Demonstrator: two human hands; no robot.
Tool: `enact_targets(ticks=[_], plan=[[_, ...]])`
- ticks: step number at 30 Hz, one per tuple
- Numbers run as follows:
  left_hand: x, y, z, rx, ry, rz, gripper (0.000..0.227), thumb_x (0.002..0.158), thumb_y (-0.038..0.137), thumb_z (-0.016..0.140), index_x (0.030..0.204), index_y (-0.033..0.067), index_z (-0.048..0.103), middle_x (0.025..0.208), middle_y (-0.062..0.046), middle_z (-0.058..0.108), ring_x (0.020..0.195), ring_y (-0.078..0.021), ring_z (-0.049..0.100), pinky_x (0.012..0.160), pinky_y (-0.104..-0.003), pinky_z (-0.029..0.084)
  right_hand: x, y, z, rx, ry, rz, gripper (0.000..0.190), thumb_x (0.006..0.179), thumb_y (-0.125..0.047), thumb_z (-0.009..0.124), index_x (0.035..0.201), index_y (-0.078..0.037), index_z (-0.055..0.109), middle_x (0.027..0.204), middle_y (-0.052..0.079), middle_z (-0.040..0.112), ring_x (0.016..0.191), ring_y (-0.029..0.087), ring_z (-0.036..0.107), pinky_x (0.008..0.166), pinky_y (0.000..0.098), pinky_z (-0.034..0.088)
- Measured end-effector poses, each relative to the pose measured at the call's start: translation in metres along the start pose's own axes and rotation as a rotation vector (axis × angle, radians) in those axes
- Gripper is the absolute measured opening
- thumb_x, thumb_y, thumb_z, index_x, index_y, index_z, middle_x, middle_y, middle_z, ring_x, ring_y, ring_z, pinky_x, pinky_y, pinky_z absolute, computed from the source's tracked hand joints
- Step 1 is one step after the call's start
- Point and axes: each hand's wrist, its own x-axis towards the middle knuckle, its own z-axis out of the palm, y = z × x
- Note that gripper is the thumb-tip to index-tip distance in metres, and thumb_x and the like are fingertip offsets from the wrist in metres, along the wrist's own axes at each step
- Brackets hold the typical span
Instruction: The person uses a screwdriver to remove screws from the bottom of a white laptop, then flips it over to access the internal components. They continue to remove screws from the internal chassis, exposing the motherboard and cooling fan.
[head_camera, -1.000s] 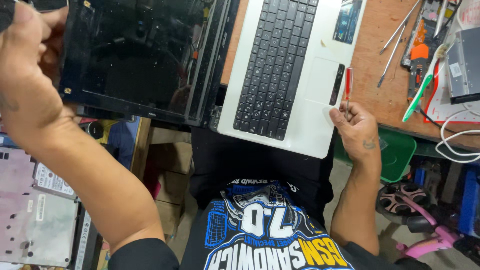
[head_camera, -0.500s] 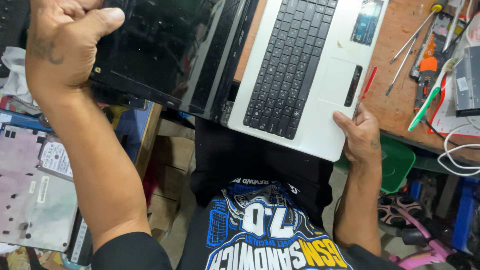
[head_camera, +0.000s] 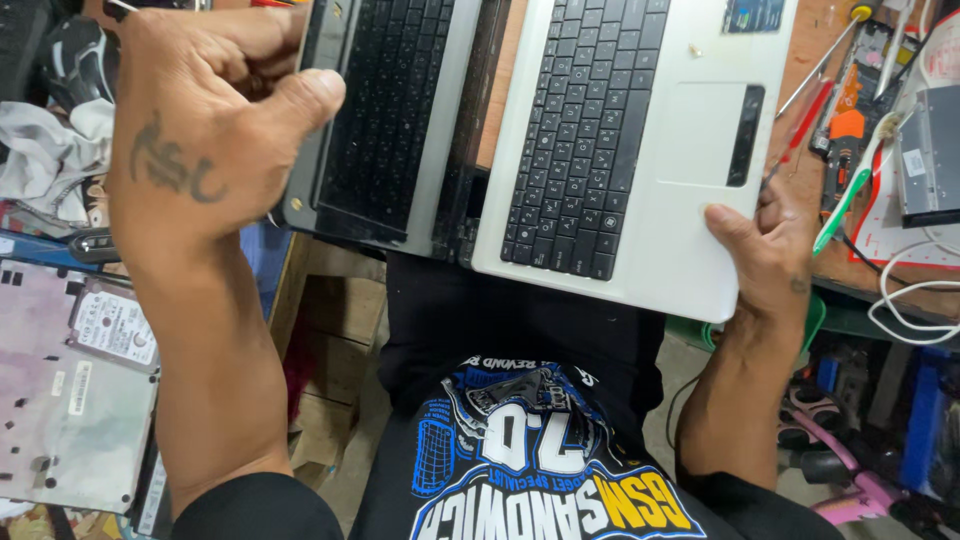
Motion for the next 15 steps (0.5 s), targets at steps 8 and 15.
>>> enact_targets(ticks=[8, 15], plan=[[-0.016, 0.023, 0.028, -0.255, 0.011, -0.179, 0.038, 0.085, 0.004, 0.061, 0.121, -0.0010, 0.070, 0.080, 0.006, 0.065, 0.070, 0.0020, 0.047, 0.061, -0.018, 0.040, 0.010, -0.047, -0.042, -0.206, -0.029, -0.096, 0.032, 0.097, -0.004, 0.067, 0.124, 0.011, 0.059, 0.107, 0.016, 0.071, 0.084, 0.014, 0.068, 0.079, 0.0251, 0.056], [-0.034, 0.004, 0.062, -0.622, 0.048, -0.280, 0.042, 0.088, 0.006, 0.059, 0.126, -0.0104, 0.066, 0.092, -0.001, 0.070, 0.075, -0.0006, 0.057, 0.065, -0.015, 0.043, 0.001, -0.112, -0.034, -0.222, 0.010, -0.135, 0.037, 0.093, -0.009, 0.059, 0.126, 0.008, 0.061, 0.112, 0.020, 0.071, 0.090, 0.020, 0.073, 0.089, 0.0316, 0.063]])
